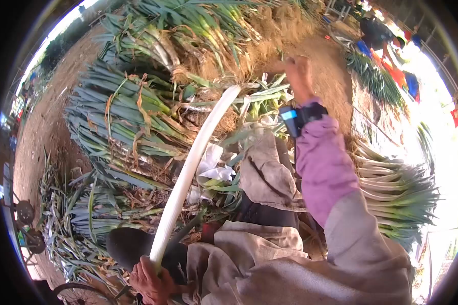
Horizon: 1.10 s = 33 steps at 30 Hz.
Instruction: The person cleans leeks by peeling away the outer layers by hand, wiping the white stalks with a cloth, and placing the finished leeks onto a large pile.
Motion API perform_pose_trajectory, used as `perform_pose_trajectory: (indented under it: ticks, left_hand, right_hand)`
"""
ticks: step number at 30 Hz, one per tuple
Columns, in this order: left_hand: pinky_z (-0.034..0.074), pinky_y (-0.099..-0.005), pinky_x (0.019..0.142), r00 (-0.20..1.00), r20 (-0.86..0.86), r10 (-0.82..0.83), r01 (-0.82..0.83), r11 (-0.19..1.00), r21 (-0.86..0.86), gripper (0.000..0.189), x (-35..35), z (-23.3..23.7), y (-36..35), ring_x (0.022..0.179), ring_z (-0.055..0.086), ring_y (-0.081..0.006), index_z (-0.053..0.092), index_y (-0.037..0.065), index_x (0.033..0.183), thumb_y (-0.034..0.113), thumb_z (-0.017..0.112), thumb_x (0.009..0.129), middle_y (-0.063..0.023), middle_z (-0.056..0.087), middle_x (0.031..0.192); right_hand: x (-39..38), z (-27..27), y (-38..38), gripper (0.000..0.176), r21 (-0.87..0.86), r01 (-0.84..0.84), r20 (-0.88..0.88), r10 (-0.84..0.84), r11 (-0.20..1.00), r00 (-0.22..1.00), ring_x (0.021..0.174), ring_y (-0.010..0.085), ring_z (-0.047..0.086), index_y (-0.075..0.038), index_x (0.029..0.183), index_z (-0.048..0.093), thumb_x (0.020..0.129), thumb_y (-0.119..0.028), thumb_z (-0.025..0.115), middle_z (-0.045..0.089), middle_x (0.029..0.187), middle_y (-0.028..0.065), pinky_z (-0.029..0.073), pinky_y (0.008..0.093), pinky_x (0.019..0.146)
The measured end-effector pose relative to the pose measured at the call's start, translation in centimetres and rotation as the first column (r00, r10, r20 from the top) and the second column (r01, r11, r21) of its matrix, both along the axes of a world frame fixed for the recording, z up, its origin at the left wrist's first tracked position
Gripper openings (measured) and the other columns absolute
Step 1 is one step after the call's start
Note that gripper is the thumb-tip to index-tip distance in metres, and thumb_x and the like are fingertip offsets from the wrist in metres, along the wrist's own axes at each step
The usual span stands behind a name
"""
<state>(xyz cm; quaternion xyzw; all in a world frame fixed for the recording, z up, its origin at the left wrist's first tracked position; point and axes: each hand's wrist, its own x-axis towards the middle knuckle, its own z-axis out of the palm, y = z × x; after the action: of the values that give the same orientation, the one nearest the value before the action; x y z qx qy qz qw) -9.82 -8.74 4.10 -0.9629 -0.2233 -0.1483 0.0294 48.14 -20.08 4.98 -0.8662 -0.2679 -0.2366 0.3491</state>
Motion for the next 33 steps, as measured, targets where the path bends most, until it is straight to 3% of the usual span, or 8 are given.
perform_pose_trajectory:
  ticks: [5,10,16,25,26,29,30,33]
  left_hand:
    - [0.045,-0.0373,0.06,0.988,-0.097,0.124,-0.117,0.99,0.075,0.046,0.6,1.0,-0.2,0.07,0.056,-0.0249,0.053,-0.008,0.111,0.008,0.063,0.07,-0.0109,0.057,0.08]
    - [0.041,-0.0412,0.054,0.978,-0.108,0.181,-0.168,0.979,0.117,0.042,0.2,-0.4,0.3,0.065,0.051,-0.0294,0.051,-0.007,0.107,0.013,0.059,0.071,-0.0131,0.05,0.076]
    - [0.042,-0.0432,0.053,0.983,-0.023,0.181,-0.181,0.983,0.002,0.04,-0.9,-1.6,1.4,0.064,0.053,-0.0314,0.054,-0.001,0.098,0.02,0.065,0.065,-0.0137,0.051,0.073]
    - [0.046,-0.0455,0.057,0.961,-0.002,0.277,-0.277,0.959,-0.051,0.02,-1.0,0.1,-0.6,0.068,0.057,-0.0319,0.055,0.01,0.09,0.02,0.063,0.074,-0.0111,0.057,0.073]
    - [0.047,-0.0456,0.059,0.965,-0.01,0.263,-0.263,0.964,-0.034,0.025,-1.2,0.0,-0.9,0.07,0.057,-0.0316,0.056,0.009,0.095,0.022,0.064,0.074,-0.0112,0.057,0.075]
    - [0.047,-0.0437,0.059,0.961,-0.123,0.247,-0.247,0.969,0.019,0.045,-2.0,-1.4,-2.1,0.078,0.059,-0.0303,0.055,0.007,0.115,0.028,0.064,0.076,-0.0112,0.059,0.085]
    - [0.044,-0.0437,0.057,0.976,-0.073,0.205,-0.199,0.976,0.088,0.043,-1.7,-1.5,-2.3,0.072,0.055,-0.0306,0.053,0.002,0.104,0.023,0.064,0.069,-0.0124,0.054,0.08]
    - [0.042,-0.0433,0.055,0.991,-0.061,0.115,-0.101,0.975,0.196,0.042,-0.7,-1.0,-3.5,0.066,0.053,-0.0303,0.052,-0.006,0.103,0.015,0.061,0.069,-0.0137,0.05,0.075]
  right_hand:
    - [-7.3,-3.3,2.1,0.013,-0.05,-0.353,-0.095,0.348,0.934,0.933,0.077,0.0401,0.061,-0.002,0.086,0.061,0.081,-0.013,0.054,0.062,0.081,0.0226,0.047,0.0496,0.067]
    - [-14.3,-3.8,-1.2,0.037,-0.539,-0.475,-0.213,0.433,0.695,0.876,0.071,0.036,0.06,-0.006,0.098,0.065,0.084,-0.04,0.064,0.062,0.076,0.017,0.046,0.0483,0.063]
    - [-22.5,-4.6,-9.4,0.075,-0.788,-0.361,-0.331,0.152,0.499,0.931,0.091,0.0424,0.058,0.0,0.128,0.043,0.073,-0.044,0.069,0.056,0.108,0.0279,0.044,0.0534,0.077]
    - [-20.2,-7.6,-7.4,0.023,-0.049,-0.364,-0.165,0.352,0.93,0.921,0.061,0.0294,0.053,0.0,0.098,0.052,0.085,-0.018,0.058,0.051,0.079,0.0206,0.039,0.0425,0.056]
    - [-20.0,-3.8,-6.5,0.021,-0.173,-0.45,-0.192,0.418,0.876,0.888,0.068,0.0187,0.054,0.002,0.102,0.053,0.095,-0.017,0.046,0.054,0.082,0.0169,0.043,0.035,0.059]
    - [-21.4,-2.1,-3.2,0.031,0.717,-0.461,-0.367,0.846,0.522,0.388,0.091,0.0269,0.06,0.004,0.116,0.051,0.1,-0.017,0.036,0.061,0.102,0.0155,0.049,0.0361,0.082]
    - [-19.7,-4.9,-2.9,0.027,0.028,-0.613,0.027,0.612,0.79,0.79,0.099,0.0322,0.058,0.004,0.116,0.05,0.097,-0.013,0.04,0.059,0.106,0.0177,0.045,0.0411,0.09]
    - [-21.6,-3.2,-0.5,0.038,0.153,-0.526,0.068,0.522,0.837,0.85,0.109,0.0401,0.05,0.002,0.118,0.048,0.08,0.001,0.055,0.051,0.115,0.0228,0.04,0.0419,0.095]
